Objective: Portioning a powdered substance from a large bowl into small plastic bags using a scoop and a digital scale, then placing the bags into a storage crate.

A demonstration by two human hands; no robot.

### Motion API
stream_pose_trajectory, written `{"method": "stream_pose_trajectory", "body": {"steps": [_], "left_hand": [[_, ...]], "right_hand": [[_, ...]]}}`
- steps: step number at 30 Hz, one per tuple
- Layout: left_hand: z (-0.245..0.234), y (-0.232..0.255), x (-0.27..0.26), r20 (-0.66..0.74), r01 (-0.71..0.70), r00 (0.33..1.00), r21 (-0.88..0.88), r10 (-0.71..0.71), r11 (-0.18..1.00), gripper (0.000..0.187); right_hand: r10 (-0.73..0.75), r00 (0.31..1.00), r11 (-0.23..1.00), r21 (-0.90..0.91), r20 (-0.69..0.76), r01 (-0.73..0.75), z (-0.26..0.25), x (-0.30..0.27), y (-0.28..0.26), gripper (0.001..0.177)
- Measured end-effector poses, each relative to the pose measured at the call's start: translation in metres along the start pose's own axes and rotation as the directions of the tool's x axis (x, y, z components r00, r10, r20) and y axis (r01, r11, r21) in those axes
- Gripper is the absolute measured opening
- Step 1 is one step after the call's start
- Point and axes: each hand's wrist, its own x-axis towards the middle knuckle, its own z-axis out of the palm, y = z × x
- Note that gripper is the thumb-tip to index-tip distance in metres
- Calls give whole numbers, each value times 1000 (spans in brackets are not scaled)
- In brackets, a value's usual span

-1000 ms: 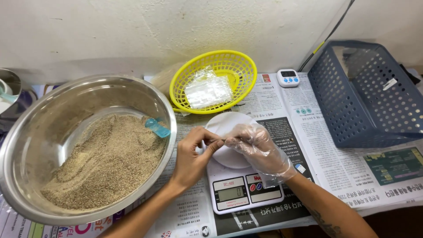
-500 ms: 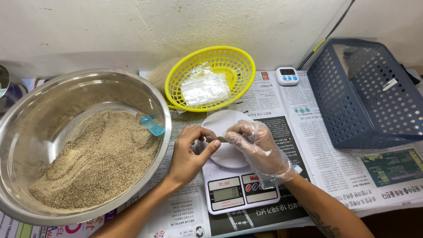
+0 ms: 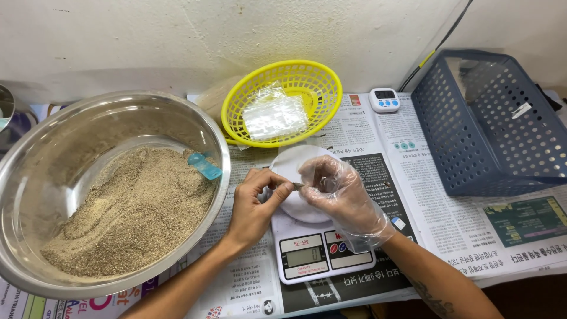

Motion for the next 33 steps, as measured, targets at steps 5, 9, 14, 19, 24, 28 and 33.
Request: {"method": "stream_pose_trajectory", "body": {"steps": [5, 9, 14, 19, 24, 28, 33], "left_hand": [[1, -2, 0, -13, -47, 999, 74, 48, 996, 16], [-1, -1, 0, -15, -60, 998, 111, 62, 992, 16], [0, 0, 0, -15, -133, 991, 135, 136, 982, 14], [-1, 1, -1, -29, -161, 985, 160, 168, 974, 10], [-1, 0, 0, -20, -199, 979, 147, 204, 969, 8], [-1, 0, 1, -44, -224, 971, 157, 234, 962, 6], [0, -4, -1, -75, -173, 980, 119, 183, 978, 16]], "right_hand": [[8, 992, 992, -125, 125, 8, -8, 4, -3, 21], [-15, 994, 977, -211, 108, 37, -10, 6, -14, 17], [-70, 994, 938, -334, 82, 93, -8, 9, -30, 15], [-109, 987, 905, -398, 121, 149, -12, 9, -24, 14], [-115, 988, 886, -441, 100, 148, -8, 7, -27, 12], [-115, 986, 902, -404, 118, 153, -16, 6, -16, 12], [-112, 983, 948, -280, 146, 149, -13, 6, -14, 18]]}}
